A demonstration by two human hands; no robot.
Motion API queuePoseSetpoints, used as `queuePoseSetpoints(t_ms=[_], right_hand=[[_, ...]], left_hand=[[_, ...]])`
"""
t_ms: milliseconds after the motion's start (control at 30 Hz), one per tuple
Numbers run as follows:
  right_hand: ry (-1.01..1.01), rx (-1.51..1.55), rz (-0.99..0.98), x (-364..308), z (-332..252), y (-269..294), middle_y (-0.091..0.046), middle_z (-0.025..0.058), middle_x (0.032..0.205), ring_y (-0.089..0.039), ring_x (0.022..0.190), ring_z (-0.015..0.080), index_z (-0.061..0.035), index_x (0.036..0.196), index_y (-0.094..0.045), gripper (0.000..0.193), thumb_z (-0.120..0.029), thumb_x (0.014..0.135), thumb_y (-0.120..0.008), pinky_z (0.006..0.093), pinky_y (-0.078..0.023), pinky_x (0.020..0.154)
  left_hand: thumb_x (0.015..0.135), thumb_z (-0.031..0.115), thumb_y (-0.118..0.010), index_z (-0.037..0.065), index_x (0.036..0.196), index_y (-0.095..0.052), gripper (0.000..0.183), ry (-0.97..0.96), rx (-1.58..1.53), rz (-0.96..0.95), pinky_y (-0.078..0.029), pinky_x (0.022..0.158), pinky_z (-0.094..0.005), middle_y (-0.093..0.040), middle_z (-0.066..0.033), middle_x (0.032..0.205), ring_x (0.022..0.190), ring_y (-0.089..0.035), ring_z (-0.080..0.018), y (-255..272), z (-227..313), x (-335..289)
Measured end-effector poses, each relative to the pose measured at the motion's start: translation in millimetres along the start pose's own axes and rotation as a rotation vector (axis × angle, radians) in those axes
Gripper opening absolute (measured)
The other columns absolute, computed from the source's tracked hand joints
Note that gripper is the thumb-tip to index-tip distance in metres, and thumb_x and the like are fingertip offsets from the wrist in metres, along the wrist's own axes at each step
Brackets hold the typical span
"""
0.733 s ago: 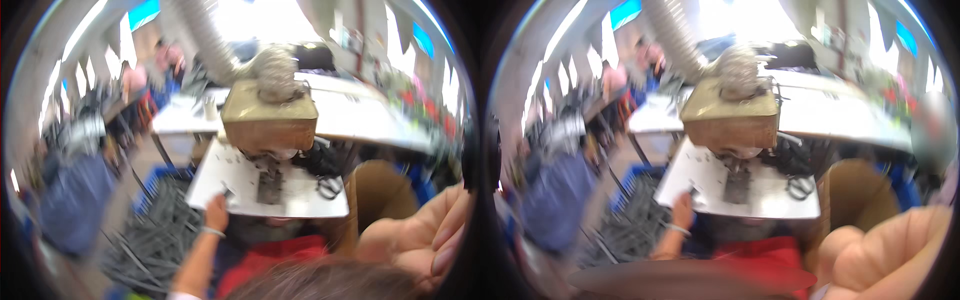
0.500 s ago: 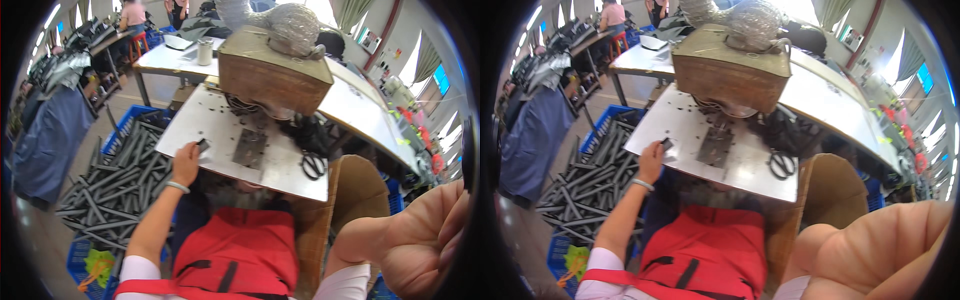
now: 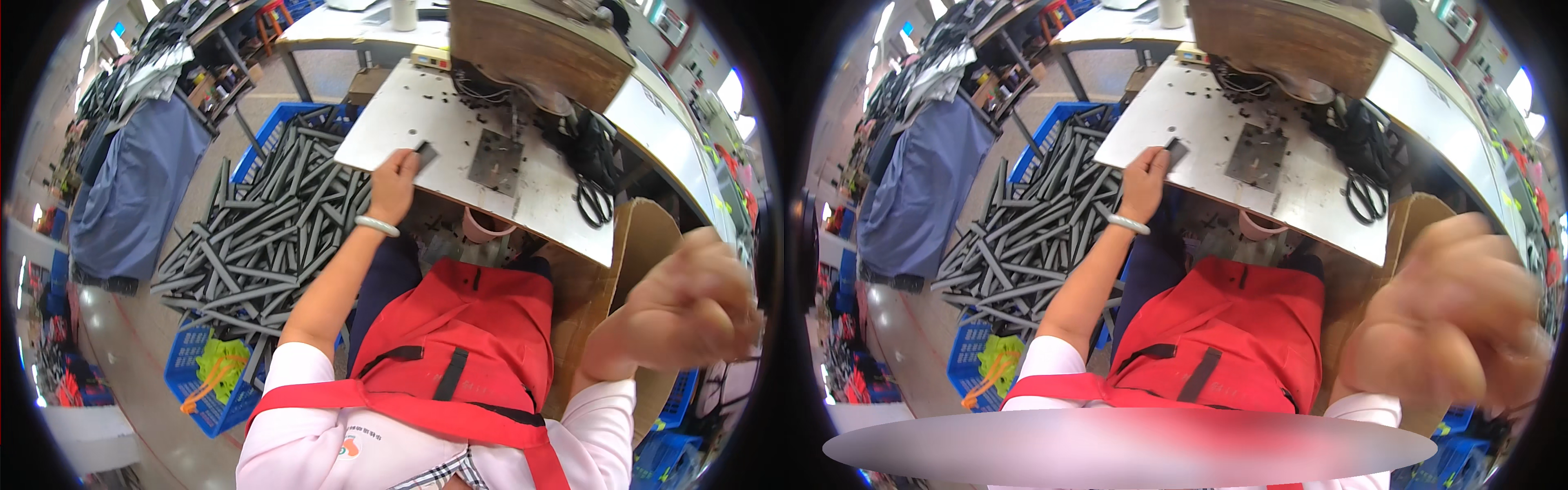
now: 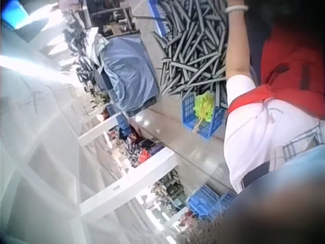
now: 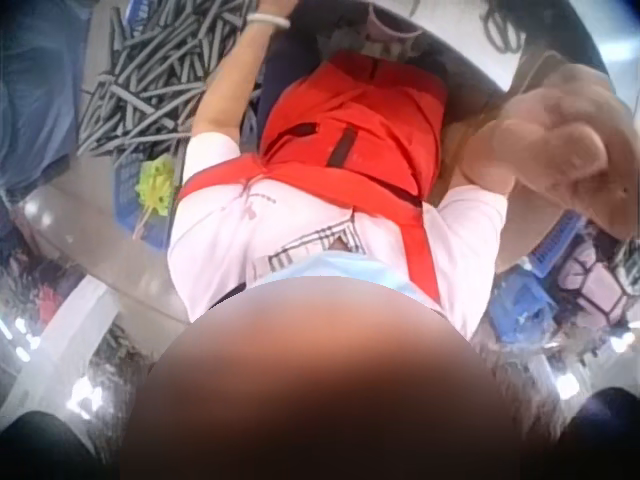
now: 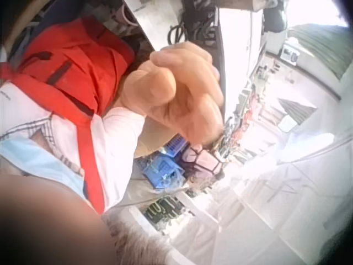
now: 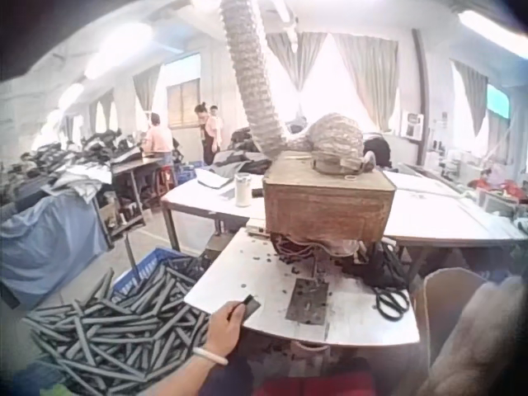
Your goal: Cutting and feeding gray cylindrical foam or rubber components into a processing machine.
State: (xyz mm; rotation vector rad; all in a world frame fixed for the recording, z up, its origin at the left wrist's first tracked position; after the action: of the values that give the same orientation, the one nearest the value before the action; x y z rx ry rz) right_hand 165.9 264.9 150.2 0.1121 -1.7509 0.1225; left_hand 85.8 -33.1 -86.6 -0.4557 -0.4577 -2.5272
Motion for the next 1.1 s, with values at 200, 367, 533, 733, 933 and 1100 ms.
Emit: queuePoseSetpoints(t_ms=[200,367,533,733,933,1100], right_hand=[[-1.003,0.008,-0.441,-230.6,49.1,-50.1,-0.060,0.0065,0.112,-0.056,0.100,0.0168,-0.0089,0.130,-0.053,0.043,-0.010,0.087,-0.061,0.0334,-0.042,0.093],[-1.021,-0.149,-0.642,-284.0,23.8,-38.9,-0.048,0.0162,0.130,-0.045,0.121,0.0254,-0.0045,0.135,-0.045,0.049,-0.015,0.090,-0.060,0.0373,-0.031,0.108],[-1.196,0.458,0.022,-190.2,19.5,33.5,-0.056,0.0130,0.092,-0.052,0.055,0.0122,-0.0033,0.091,-0.053,0.017,-0.020,0.096,-0.055,0.0244,-0.046,0.045],[-2.095,0.392,-0.237,-253.5,8.6,69.7,-0.065,0.0153,0.077,-0.059,0.051,0.0164,0.0018,0.095,-0.055,0.052,-0.050,0.097,-0.048,0.0255,-0.046,0.040],[-1.815,0.397,-0.527,-206.5,16.9,78.4,-0.066,0.0164,0.066,-0.058,0.041,0.0178,0.0059,0.078,-0.063,0.058,-0.050,0.093,-0.055,0.0250,-0.047,0.039],[-1.583,0.268,-1.175,-161.7,22.1,33.4,-0.070,0.0121,0.091,-0.066,0.070,0.0172,0.0017,0.099,-0.069,0.024,-0.019,0.087,-0.068,0.0314,-0.054,0.064]], left_hand=[[0.086,0.014,-0.065,0.002,0.095,-0.067,0.015,-0.334,-0.368,-0.357,-0.048,0.074,-0.0355,-0.064,-0.0093,0.086,0.081,-0.061,-0.0218,-30.9,98.8,-129.6],[0.087,0.024,-0.061,0.011,0.097,-0.067,0.018,-0.568,-0.064,-0.617,-0.044,0.082,-0.0389,-0.066,-0.0057,0.096,0.090,-0.060,-0.0257,-29.4,110.1,-139.9],[0.087,0.025,-0.061,0.001,0.094,-0.070,0.026,-0.154,0.082,-1.094,-0.050,0.074,-0.0381,-0.068,-0.0168,0.085,0.078,-0.064,-0.0327,25.8,78.2,-98.4],[0.086,0.016,-0.064,0.000,0.102,-0.068,0.023,-0.196,-0.141,-1.240,-0.050,0.071,-0.0355,-0.069,-0.0148,0.089,0.072,-0.065,-0.0289,24.8,121.5,-123.6],[0.091,0.010,-0.062,-0.003,0.110,-0.066,0.023,0.434,-0.512,-1.314,-0.048,0.062,-0.0220,-0.069,-0.0038,0.088,0.071,-0.059,-0.0061,32.5,128.6,-88.7],[0.093,0.013,-0.063,-0.003,0.112,-0.066,0.025,0.582,-0.404,-1.243,-0.048,0.068,-0.0192,-0.068,-0.0010,0.091,0.078,-0.058,-0.0037,36.3,121.3,-67.5]])
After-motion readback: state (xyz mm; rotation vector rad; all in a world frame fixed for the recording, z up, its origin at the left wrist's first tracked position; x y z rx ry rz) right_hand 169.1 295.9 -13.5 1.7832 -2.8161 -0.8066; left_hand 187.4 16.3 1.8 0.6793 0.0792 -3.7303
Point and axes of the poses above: each hand's wrist, its own x-axis towards the middle knuckle, its own y-axis out of the back of the hand, z = x × y, the point moved 2 cm from there along x, towards the middle knuckle
